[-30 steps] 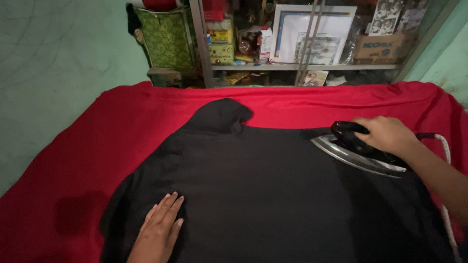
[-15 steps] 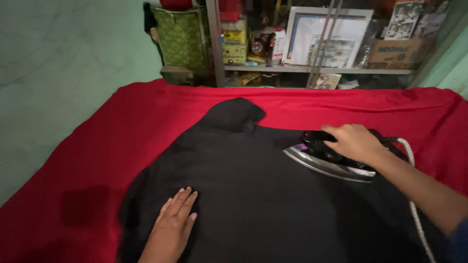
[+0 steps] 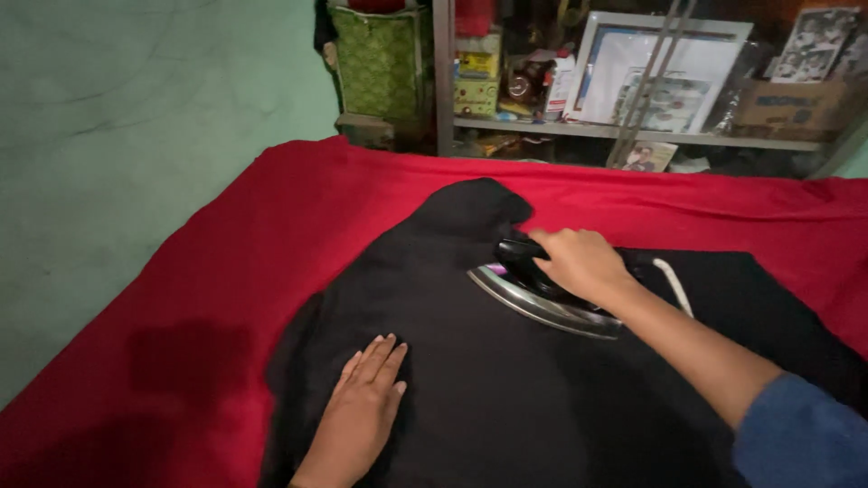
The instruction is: Ironing a black shirt on a bed surface.
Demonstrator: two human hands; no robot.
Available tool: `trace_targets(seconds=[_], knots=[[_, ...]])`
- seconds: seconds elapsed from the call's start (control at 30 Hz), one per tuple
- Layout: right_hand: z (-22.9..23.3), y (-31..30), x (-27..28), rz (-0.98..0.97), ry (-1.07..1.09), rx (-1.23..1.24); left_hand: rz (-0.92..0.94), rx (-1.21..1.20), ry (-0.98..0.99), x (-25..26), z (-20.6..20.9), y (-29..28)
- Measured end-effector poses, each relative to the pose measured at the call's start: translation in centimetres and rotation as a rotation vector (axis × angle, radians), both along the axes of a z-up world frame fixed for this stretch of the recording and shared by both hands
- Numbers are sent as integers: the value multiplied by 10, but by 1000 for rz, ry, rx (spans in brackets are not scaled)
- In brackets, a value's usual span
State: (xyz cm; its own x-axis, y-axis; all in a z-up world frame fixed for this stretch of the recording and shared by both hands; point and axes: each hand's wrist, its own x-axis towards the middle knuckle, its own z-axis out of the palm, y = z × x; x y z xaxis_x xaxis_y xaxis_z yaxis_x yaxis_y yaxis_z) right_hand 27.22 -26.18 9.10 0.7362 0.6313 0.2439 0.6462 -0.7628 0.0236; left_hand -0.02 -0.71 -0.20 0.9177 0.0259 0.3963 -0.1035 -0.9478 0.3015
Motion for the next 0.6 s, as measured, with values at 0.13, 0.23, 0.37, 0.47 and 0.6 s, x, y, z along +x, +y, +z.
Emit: trace_targets(seconds=[0.13,0.23,0.37,0.47,0.6], knots=[[1,38,-7,27,7,21,-19,-44,-50,-2,1,-2],[5,64,-15,61,12,37,-20,-39,-49,-2,3,-4],[6,96,-26,121,-9,62,-3,-65,1,-2,4,-5],[7,111,-28,136,-23,73,-18,-65,-36,-5,6,-7],[2,131,-25,137,-42,73,-20,-50,-58,-4,4,-6]])
